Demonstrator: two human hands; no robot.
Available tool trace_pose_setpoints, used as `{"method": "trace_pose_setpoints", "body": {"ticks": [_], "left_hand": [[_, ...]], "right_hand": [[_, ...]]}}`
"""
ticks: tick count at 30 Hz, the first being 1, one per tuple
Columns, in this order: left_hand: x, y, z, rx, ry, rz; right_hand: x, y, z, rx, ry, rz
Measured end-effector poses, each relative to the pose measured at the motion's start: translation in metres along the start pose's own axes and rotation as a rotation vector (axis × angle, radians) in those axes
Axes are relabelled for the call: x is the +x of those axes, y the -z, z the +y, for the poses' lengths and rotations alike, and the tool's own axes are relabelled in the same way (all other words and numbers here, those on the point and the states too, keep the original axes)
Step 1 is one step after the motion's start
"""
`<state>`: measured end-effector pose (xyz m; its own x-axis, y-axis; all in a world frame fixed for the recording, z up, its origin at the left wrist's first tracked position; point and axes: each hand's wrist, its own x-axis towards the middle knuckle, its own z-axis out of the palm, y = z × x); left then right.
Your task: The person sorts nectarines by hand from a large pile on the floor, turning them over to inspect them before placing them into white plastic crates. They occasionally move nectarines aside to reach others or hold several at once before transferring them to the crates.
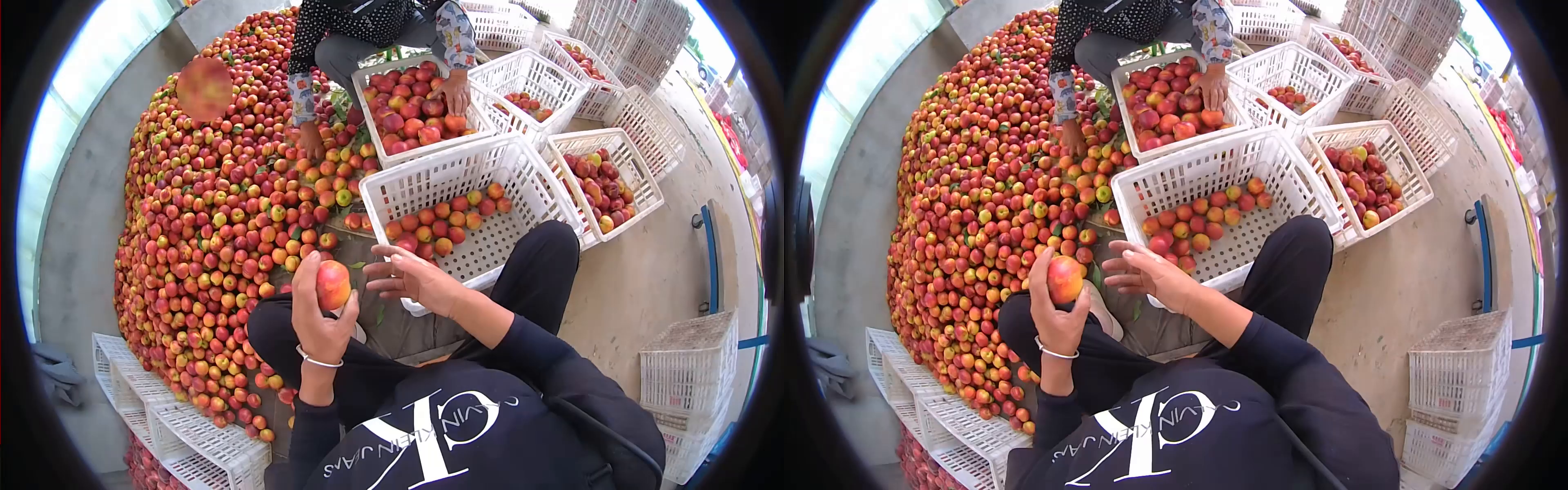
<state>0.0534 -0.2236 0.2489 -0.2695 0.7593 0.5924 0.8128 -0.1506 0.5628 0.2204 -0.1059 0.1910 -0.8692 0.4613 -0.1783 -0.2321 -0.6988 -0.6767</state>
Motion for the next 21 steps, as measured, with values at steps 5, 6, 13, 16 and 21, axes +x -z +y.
{"method": "trace_pose_setpoints", "body": {"ticks": [5, 6, 13, 16, 21], "left_hand": [[-0.002, -0.061, 0.039, -0.071, -0.083, -0.107], [-0.004, -0.066, 0.043, -0.173, -0.037, -0.132], [-0.018, -0.08, 0.059, -0.036, -0.105, -0.225], [-0.026, -0.091, 0.06, 0.027, -0.087, -0.264], [-0.042, -0.088, 0.055, -0.187, 0.07, -0.304]], "right_hand": [[-0.043, -0.024, -0.007, 0.086, 0.188, 0.015], [-0.051, -0.019, -0.008, 0.087, 0.2, 0.01], [-0.064, -0.003, 0.0, -0.105, 0.301, 0.082], [-0.059, 0.007, 0.012, -0.175, 0.282, 0.198], [-0.07, 0.028, -0.024, 0.003, 0.359, 0.287]]}}
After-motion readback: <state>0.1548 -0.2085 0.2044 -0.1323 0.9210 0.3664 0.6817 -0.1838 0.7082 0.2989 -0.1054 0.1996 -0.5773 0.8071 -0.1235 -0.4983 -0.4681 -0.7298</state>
